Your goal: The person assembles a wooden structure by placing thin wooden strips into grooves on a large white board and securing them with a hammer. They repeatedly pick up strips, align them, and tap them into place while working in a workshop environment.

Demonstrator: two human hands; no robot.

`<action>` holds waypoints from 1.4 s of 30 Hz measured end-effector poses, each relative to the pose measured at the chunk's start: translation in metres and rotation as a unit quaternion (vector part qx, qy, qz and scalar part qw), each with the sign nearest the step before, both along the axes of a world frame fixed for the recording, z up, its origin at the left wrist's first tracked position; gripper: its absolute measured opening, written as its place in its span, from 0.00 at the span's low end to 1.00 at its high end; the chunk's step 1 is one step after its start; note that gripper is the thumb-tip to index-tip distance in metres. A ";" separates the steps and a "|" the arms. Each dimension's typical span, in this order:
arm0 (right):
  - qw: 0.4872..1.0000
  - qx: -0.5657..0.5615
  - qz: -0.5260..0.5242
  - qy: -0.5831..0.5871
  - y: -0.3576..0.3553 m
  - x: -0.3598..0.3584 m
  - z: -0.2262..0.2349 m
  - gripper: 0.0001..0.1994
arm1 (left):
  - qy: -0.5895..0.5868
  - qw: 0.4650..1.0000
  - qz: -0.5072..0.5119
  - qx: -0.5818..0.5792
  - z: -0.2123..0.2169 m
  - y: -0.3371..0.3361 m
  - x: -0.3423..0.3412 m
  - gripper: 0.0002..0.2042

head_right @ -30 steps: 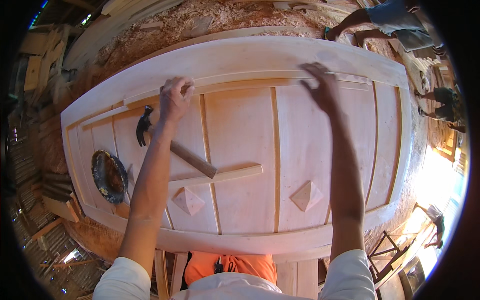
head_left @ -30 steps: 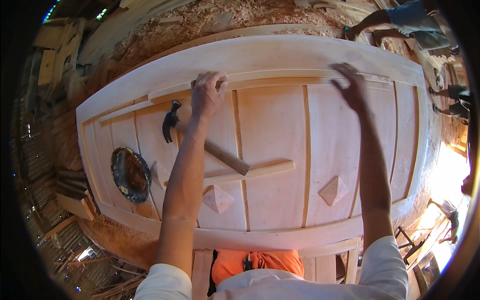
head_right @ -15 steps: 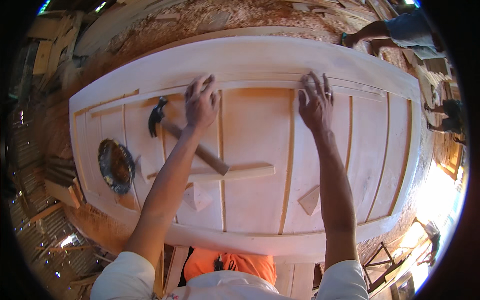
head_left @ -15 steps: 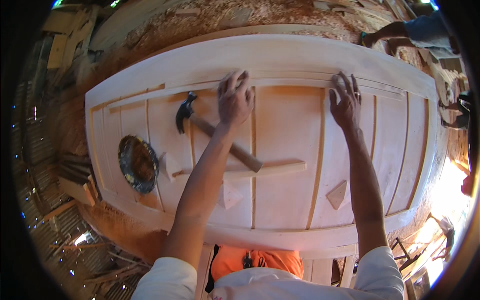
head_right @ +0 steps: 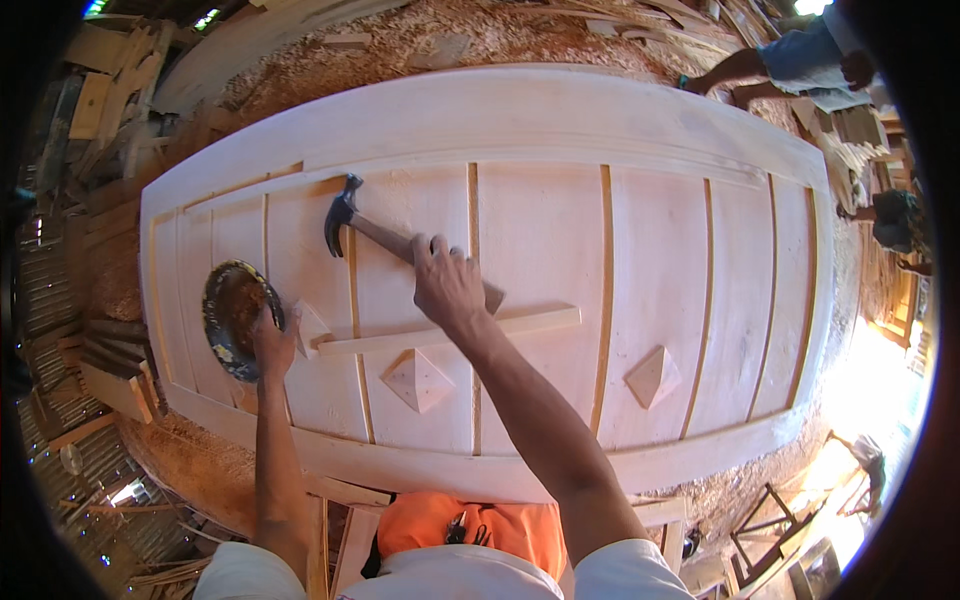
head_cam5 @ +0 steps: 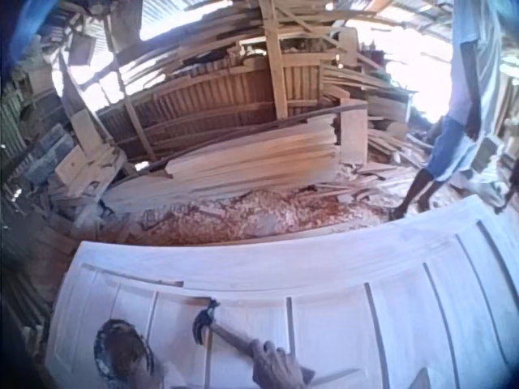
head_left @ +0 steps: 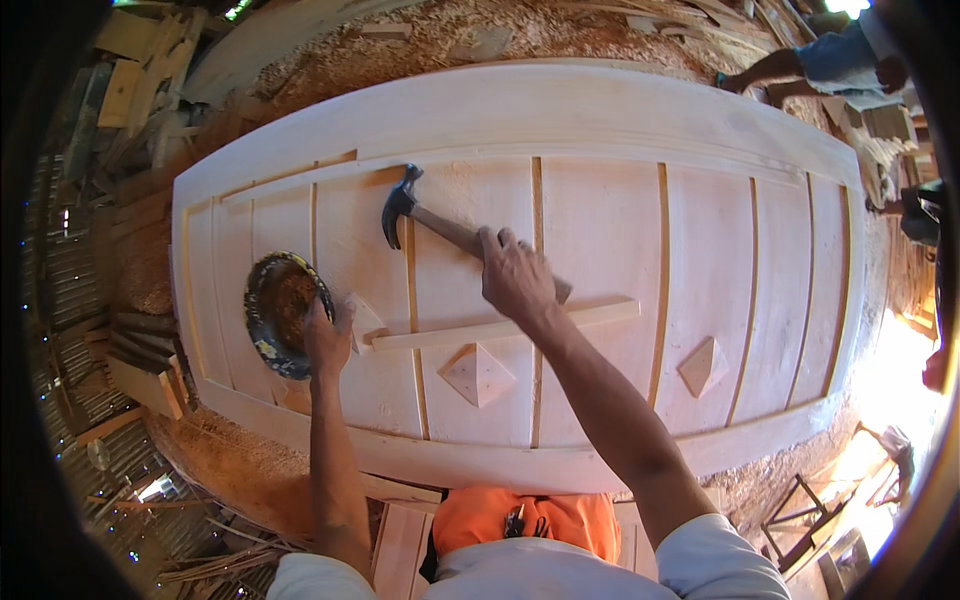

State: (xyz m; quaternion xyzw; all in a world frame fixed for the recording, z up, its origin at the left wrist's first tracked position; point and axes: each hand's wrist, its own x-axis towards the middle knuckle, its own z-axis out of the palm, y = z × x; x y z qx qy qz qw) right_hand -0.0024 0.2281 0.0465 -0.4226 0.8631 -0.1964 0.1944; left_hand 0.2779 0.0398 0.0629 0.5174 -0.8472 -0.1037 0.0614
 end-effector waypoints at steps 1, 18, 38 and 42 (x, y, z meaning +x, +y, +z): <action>0.998 0.027 0.004 -0.054 0.006 -0.008 0.002 0.28 | -0.015 0.999 -0.011 0.039 0.000 0.001 0.007 0.24; 0.904 -0.037 -0.302 -0.302 0.237 -0.068 0.048 0.11 | -0.028 0.980 -0.197 0.008 0.008 0.046 -0.129 0.19; 0.921 -0.016 -0.255 -0.294 0.182 -0.045 0.047 0.14 | 0.001 0.994 -0.097 -0.056 -0.007 0.018 -0.121 0.16; 0.934 -0.010 -0.239 -0.267 0.182 -0.045 0.036 0.13 | -0.038 0.997 -0.064 -0.009 -0.010 0.020 -0.116 0.16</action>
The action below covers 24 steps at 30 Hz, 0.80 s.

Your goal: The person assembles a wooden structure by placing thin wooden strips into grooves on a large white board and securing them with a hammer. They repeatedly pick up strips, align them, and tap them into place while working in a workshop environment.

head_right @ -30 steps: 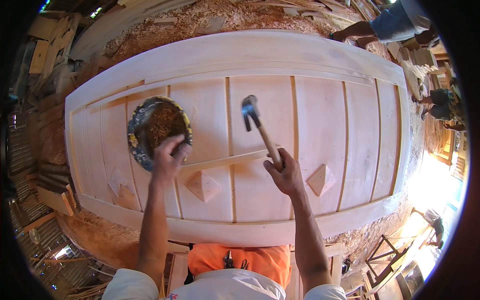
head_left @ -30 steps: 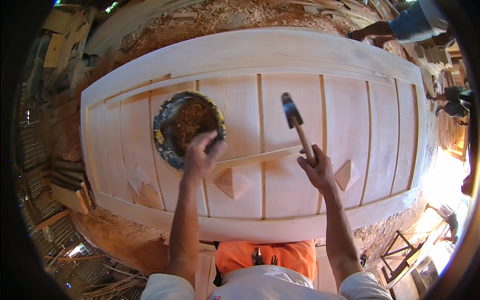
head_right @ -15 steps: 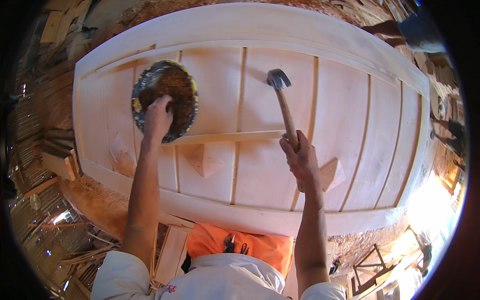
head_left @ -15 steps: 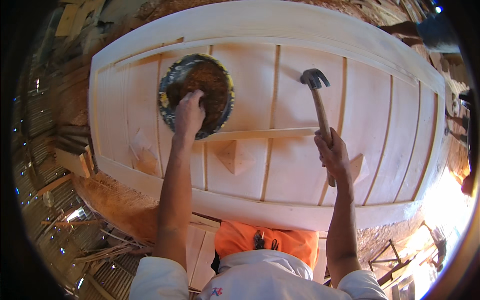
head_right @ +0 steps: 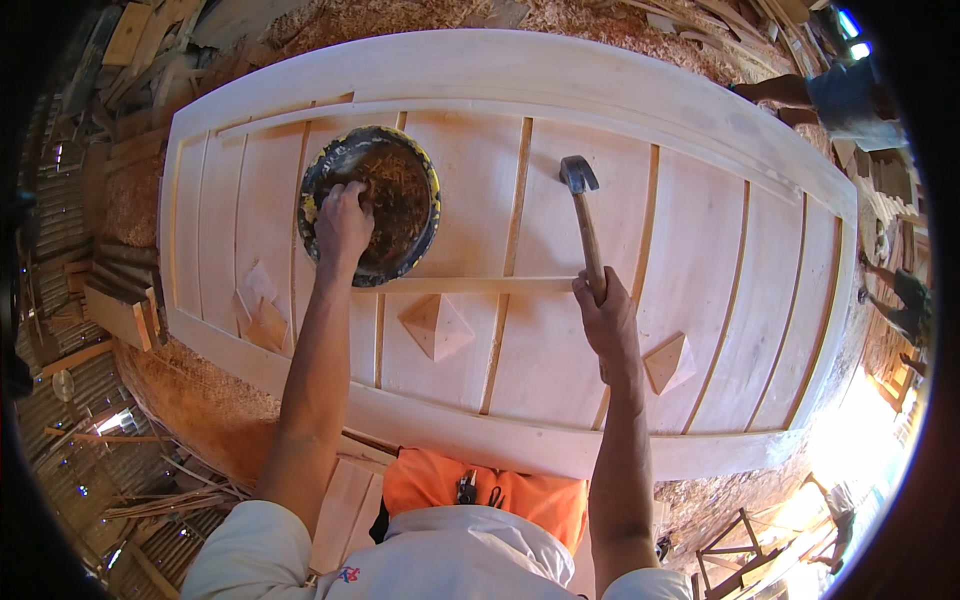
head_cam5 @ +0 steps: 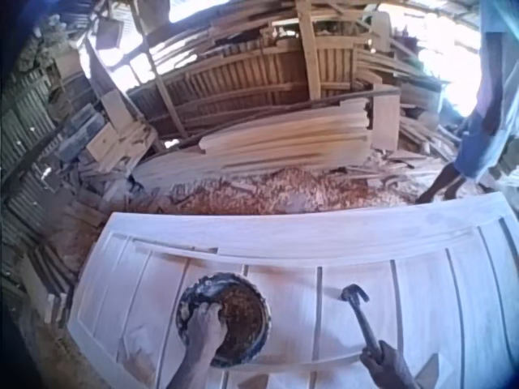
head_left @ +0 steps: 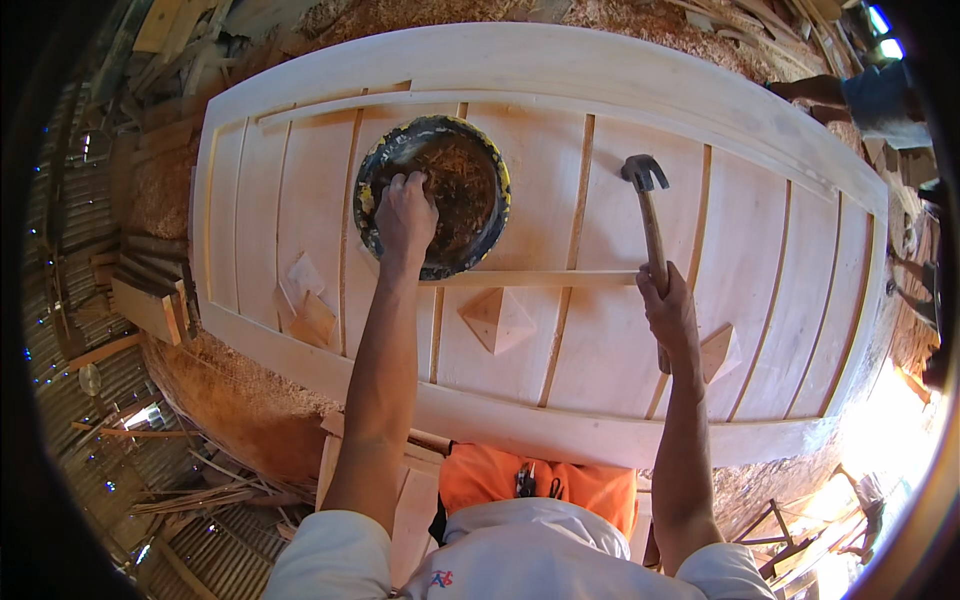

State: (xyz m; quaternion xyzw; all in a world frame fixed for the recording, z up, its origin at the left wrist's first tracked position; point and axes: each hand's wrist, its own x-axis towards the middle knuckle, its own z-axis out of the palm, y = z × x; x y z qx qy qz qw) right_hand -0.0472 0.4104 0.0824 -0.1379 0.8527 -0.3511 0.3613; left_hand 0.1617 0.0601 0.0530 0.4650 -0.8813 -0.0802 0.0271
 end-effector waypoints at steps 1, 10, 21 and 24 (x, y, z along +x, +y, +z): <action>1.000 -0.018 0.004 0.002 0.000 0.000 -0.002 0.13 | 0.001 1.000 0.007 0.004 -0.001 -0.002 0.002 0.15; 0.995 -0.040 -0.060 -0.066 -0.002 0.002 0.026 0.16 | 0.080 0.995 -0.011 0.060 -0.002 -0.019 0.025 0.06; 0.995 -0.005 -0.095 -0.026 -0.007 -0.032 0.051 0.21 | 0.163 0.955 0.102 0.228 0.038 -0.010 0.033 0.09; 0.996 -0.006 -0.087 0.015 -0.028 -0.050 0.039 0.23 | 0.210 0.947 0.095 0.224 0.060 -0.002 0.015 0.09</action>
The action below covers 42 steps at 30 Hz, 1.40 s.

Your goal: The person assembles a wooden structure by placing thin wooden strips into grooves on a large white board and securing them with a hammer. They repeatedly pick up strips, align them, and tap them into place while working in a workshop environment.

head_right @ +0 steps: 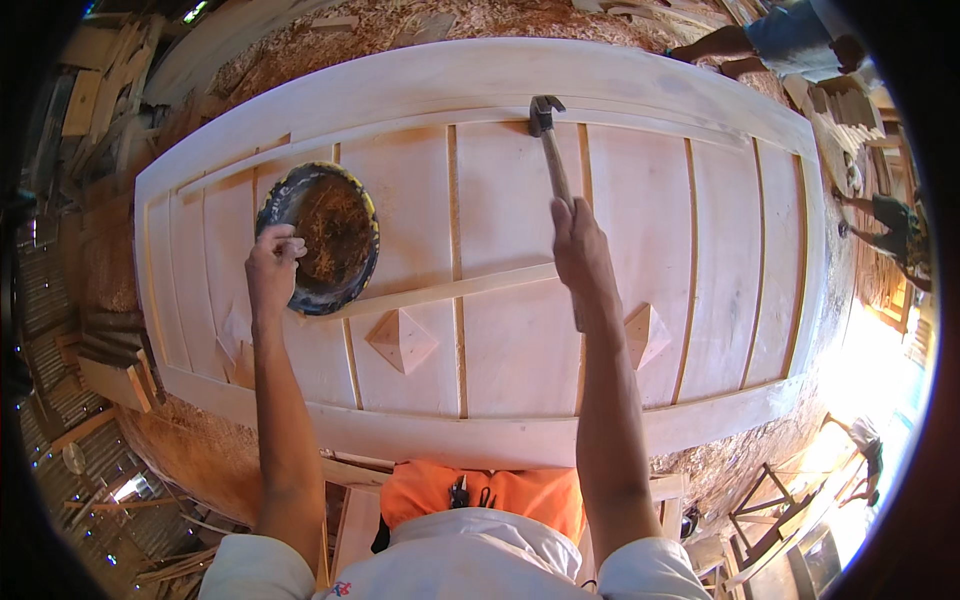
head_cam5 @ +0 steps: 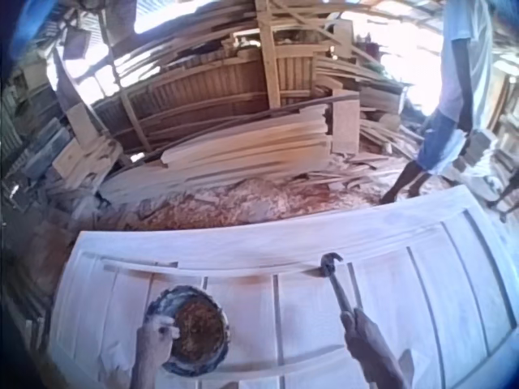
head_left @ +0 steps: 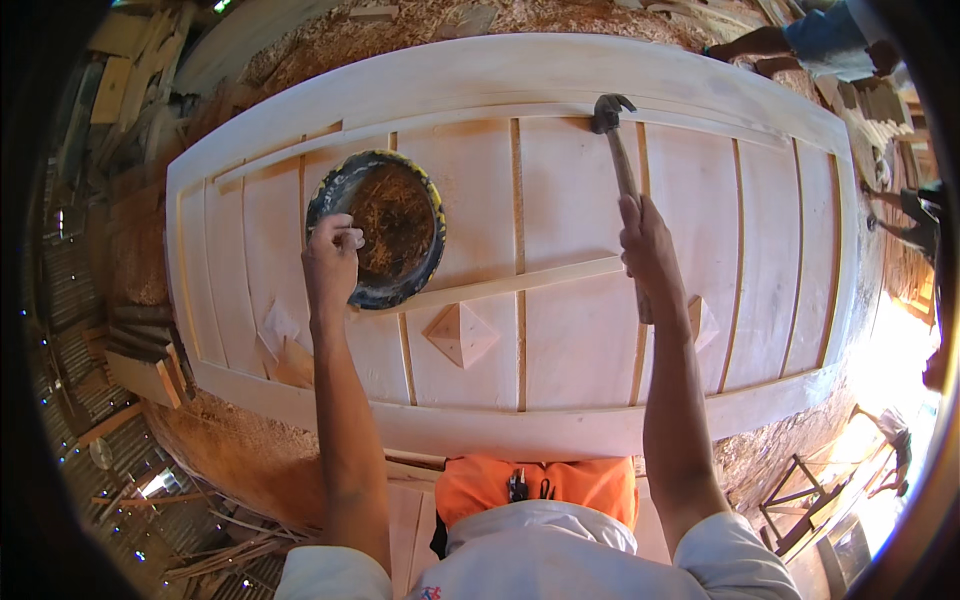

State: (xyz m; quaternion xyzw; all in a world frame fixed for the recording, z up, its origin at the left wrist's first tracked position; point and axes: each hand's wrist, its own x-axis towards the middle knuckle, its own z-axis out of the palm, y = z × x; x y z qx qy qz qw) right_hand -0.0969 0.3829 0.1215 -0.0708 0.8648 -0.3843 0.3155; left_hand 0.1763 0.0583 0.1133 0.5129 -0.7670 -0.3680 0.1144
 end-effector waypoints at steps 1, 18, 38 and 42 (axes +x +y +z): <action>1.000 0.013 -0.010 -0.023 -0.005 -0.004 -0.004 0.23 | 0.023 1.000 0.009 0.003 0.007 0.007 -0.010 0.09; 0.987 -0.055 -0.068 -0.133 0.060 -0.004 0.005 0.16 | 0.221 0.914 -0.316 -0.124 -0.094 0.081 -0.304 0.07; 0.985 -0.140 -0.050 -0.085 0.036 0.001 0.038 0.20 | 0.280 0.910 -0.287 -0.104 -0.123 0.082 -0.320 0.04; 0.991 -0.062 -0.080 -0.089 0.036 0.016 0.020 0.22 | 0.290 0.904 -0.296 -0.103 -0.123 0.080 -0.321 0.04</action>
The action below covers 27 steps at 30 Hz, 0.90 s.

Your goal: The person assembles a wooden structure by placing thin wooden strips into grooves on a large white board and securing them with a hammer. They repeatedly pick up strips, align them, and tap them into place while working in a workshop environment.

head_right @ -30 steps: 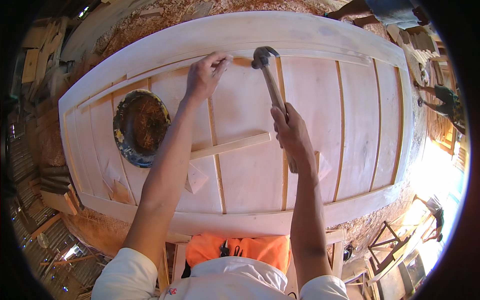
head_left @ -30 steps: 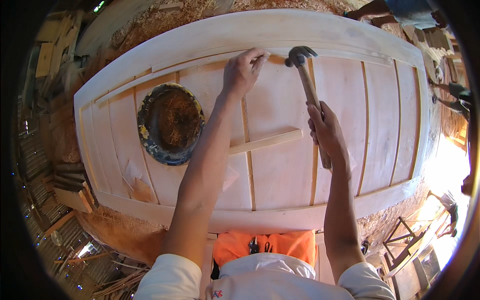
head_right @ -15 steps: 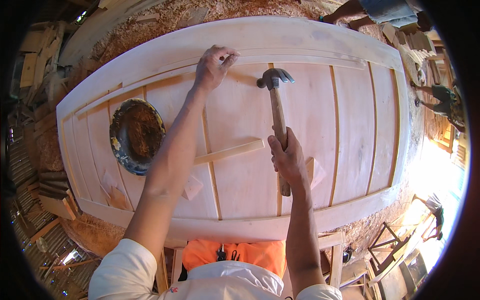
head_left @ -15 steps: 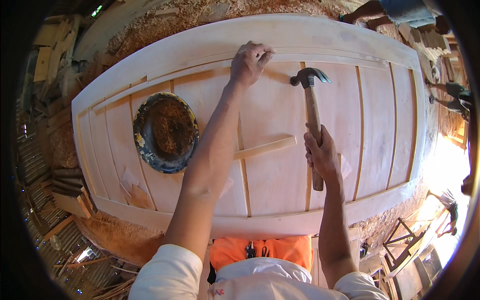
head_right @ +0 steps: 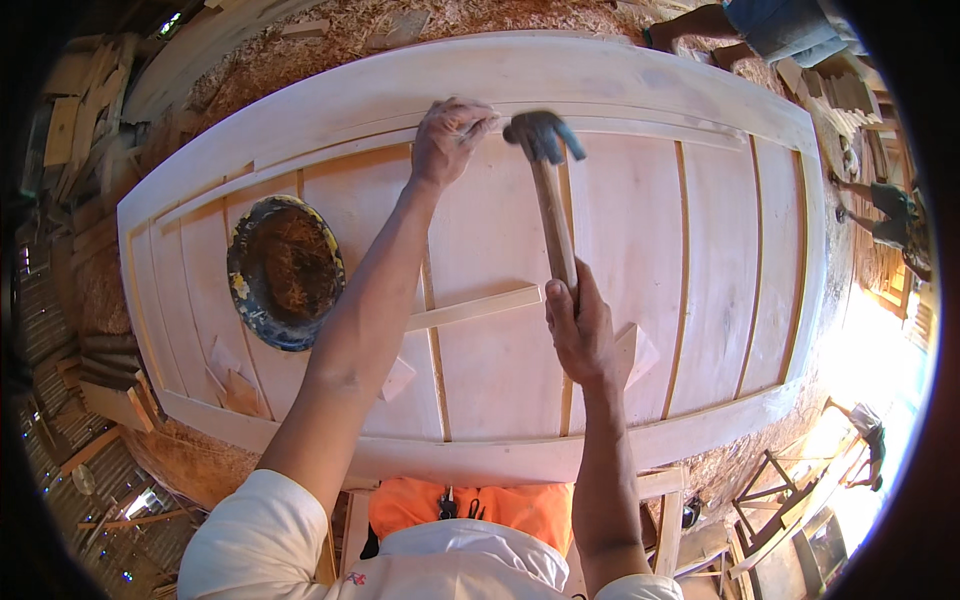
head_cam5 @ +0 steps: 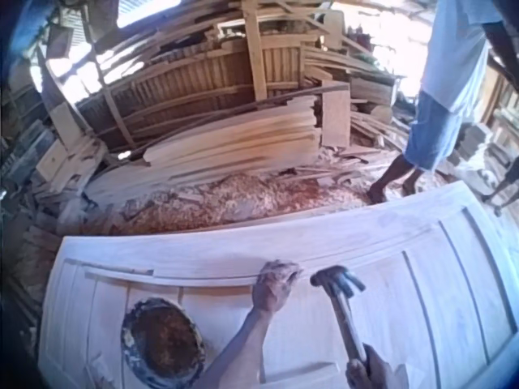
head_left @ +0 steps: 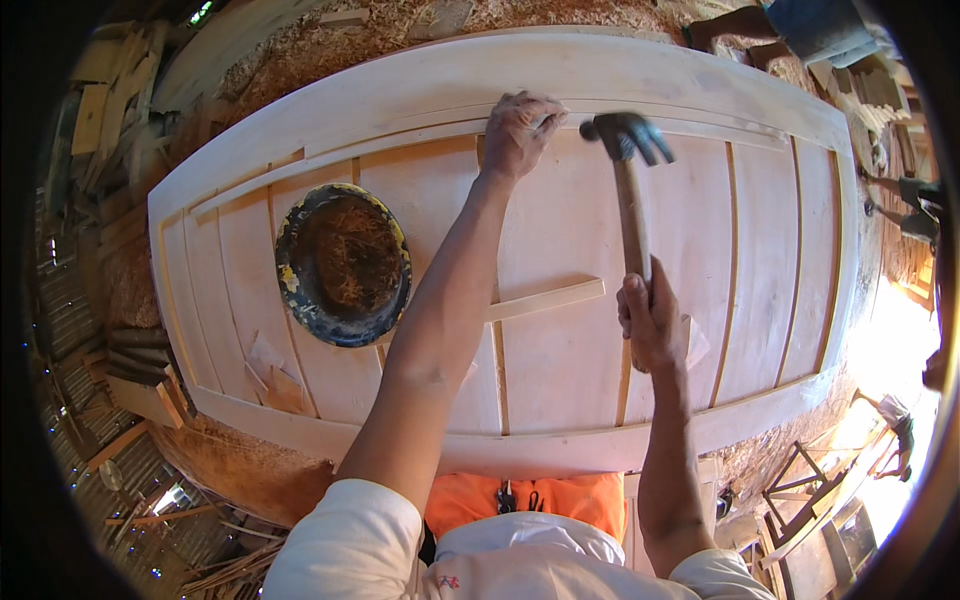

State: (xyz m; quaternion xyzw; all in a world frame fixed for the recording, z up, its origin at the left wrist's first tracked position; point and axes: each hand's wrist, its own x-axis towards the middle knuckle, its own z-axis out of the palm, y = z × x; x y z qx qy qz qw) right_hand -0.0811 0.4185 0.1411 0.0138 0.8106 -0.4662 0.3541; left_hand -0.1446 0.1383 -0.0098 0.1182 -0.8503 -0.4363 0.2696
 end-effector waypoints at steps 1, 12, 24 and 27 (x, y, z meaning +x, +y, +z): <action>1.000 0.009 0.008 -0.013 -0.001 0.003 -0.004 0.24 | 0.003 1.000 -0.008 -0.016 0.000 0.000 0.000 0.04; 0.977 -0.053 0.094 0.185 -0.021 -0.009 0.000 0.26 | -0.055 0.998 0.016 -0.040 0.006 0.001 -0.001 0.05; 0.979 -0.094 0.055 0.172 -0.013 -0.002 -0.011 0.28 | -0.073 0.997 -0.002 -0.018 0.004 -0.003 0.000 0.06; 0.991 -0.060 0.028 0.114 -0.004 0.004 -0.017 0.26 | -0.027 0.999 -0.037 0.016 0.003 -0.007 0.001 0.06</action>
